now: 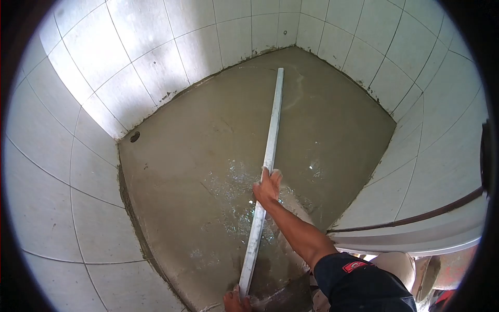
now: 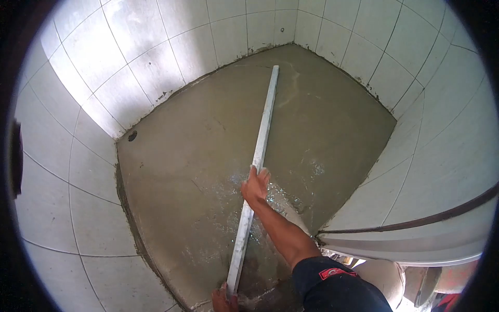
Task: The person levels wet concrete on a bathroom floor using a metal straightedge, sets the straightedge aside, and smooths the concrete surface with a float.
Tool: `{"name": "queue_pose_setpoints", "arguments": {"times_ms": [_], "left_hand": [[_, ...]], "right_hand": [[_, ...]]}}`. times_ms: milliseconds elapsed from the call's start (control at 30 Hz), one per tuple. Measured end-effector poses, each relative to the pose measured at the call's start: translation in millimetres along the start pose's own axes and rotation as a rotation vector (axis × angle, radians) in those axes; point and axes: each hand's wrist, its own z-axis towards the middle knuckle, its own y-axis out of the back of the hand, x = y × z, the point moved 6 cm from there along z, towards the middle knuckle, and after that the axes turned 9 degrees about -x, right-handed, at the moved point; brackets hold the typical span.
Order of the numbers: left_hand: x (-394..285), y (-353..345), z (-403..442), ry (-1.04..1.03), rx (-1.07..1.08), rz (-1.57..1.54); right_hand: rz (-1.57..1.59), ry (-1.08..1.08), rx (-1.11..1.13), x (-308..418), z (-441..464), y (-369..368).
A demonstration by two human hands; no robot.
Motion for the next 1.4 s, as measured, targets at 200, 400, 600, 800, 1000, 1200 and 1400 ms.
{"name": "queue_pose_setpoints", "arguments": {"times_ms": [200, 400, 600, 800, 1000, 1200, 1400], "left_hand": [[26.7, -12.2, -20.2, 0.104, 0.176, -0.032], [-6.7, 9.4, 45.9, -0.004, 0.005, -0.068], [-48.2, 36.4, 102.0, -0.204, -0.048, 0.130], [-7.4, 20.7, 77.6, -0.097, -0.090, 0.105], [1.5, 26.3, 48.9, -0.066, -0.067, -0.043], [4.7, 31.7, 25.3, -0.033, 0.037, -0.038], [-12.5, 24.7, 24.4, 0.024, 0.041, -0.058]], "right_hand": [[0.142, 0.045, -0.060, 5.3, -1.2, 11.5], [0.174, 0.068, -0.120, 37.2, 67.9, -7.4], [0.080, 0.029, -0.070, 34.7, 98.1, -18.7], [0.098, 0.003, -0.134, 7.3, 68.2, -12.3], [0.177, -0.044, -0.183, -32.0, 19.5, 5.9], [0.191, -0.105, -0.259, -52.8, -5.3, 53.6], [0.309, 0.068, -0.261, -6.1, 18.0, 27.0]]}}
